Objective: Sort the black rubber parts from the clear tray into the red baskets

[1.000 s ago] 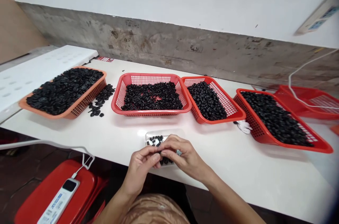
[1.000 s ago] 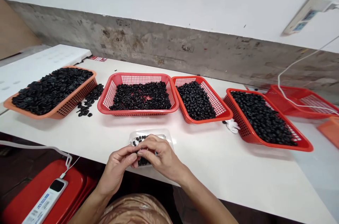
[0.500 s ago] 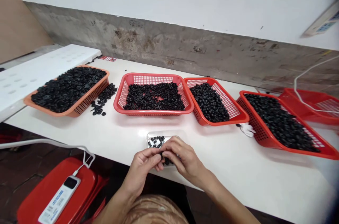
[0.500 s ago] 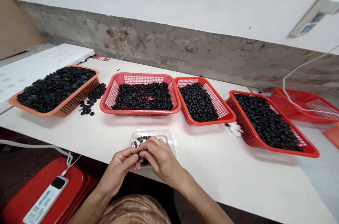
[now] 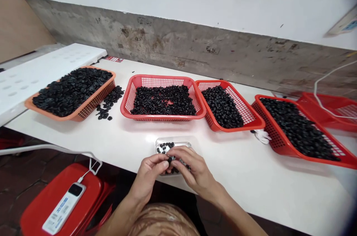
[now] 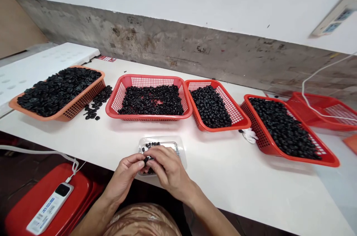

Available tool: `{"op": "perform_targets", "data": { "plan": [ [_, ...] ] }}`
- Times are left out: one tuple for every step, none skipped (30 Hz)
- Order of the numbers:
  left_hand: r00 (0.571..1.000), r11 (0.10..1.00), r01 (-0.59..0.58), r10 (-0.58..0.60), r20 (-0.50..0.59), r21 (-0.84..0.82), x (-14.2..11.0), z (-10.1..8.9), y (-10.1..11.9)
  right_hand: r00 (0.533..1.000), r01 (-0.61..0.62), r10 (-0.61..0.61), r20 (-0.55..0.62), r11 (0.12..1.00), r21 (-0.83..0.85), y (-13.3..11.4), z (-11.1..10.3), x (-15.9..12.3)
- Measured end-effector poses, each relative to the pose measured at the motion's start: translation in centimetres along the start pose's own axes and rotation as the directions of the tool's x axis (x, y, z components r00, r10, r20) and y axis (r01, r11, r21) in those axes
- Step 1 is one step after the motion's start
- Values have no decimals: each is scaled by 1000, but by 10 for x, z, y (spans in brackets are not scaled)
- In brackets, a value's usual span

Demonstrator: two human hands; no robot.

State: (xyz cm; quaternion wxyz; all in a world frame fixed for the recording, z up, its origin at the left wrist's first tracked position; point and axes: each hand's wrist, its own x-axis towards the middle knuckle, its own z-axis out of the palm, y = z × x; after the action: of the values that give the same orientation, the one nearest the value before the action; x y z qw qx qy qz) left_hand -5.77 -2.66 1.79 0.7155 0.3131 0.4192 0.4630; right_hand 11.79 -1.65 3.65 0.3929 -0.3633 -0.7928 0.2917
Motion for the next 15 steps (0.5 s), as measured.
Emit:
{"op": "perform_targets", "data": {
  "plan": [
    [1000, 1000, 5, -5, 10, -3, 0, 0, 0, 1000, -15, 14, 4, 999, 49, 0, -2, 2],
    [1000, 1000, 9, -9, 19, -7, 0, 0, 1, 1000, -23, 22, 10, 996, 85, 1, -3, 4],
    [1000, 1000, 13, -13, 26, -8, 0, 0, 1, 1000, -28, 27, 16, 994, 106, 1, -4, 5],
    [999, 1000, 19, -19, 28, -7, 0, -1, 1, 999, -34, 32, 22, 993, 116, 1, -6, 6],
    [999, 1000, 30, -30, 29, -4, 0, -2, 1, 999, -40, 37, 29, 992, 121, 1, -7, 7],
    [998, 999, 46, -46, 32, -1, 0, -3, 1, 998, -47, 42, 40, 991, 128, 1, -7, 8],
    [997, 998, 68, -68, 39, -3, 0, -4, 1, 997, -55, 49, 51, 989, 137, 1, -8, 8],
    [994, 995, 97, -97, 53, -9, 0, -5, 1, 996, -64, 55, 63, 987, 148, 2, -9, 8],
    [989, 991, 130, -128, 69, -23, 0, -6, 0, 995, -72, 60, 75, 985, 157, 2, -10, 8],
    [984, 986, 160, -156, 85, -41, 0, -6, 0, 994, -75, 62, 86, 984, 162, 3, -11, 7],
    [979, 981, 184, -178, 99, -57, 0, -6, -1, 994, -73, 59, 94, 984, 160, 4, -11, 6],
    [975, 978, 200, -192, 109, -67, 0, -6, -1, 994, -65, 50, 100, 987, 150, 6, -12, 6],
    [974, 976, 206, -198, 114, -67, 0, -5, -2, 994, -52, 38, 107, 989, 137, 7, -13, 5],
    [974, 978, 202, -195, 114, -59, 0, -4, -2, 993, -41, 27, 113, 992, 123, 8, -14, 4],
    [977, 981, 191, -186, 109, -44, 0, -4, -2, 993, -32, 18, 119, 993, 110, 9, -15, 2]
  ]
}}
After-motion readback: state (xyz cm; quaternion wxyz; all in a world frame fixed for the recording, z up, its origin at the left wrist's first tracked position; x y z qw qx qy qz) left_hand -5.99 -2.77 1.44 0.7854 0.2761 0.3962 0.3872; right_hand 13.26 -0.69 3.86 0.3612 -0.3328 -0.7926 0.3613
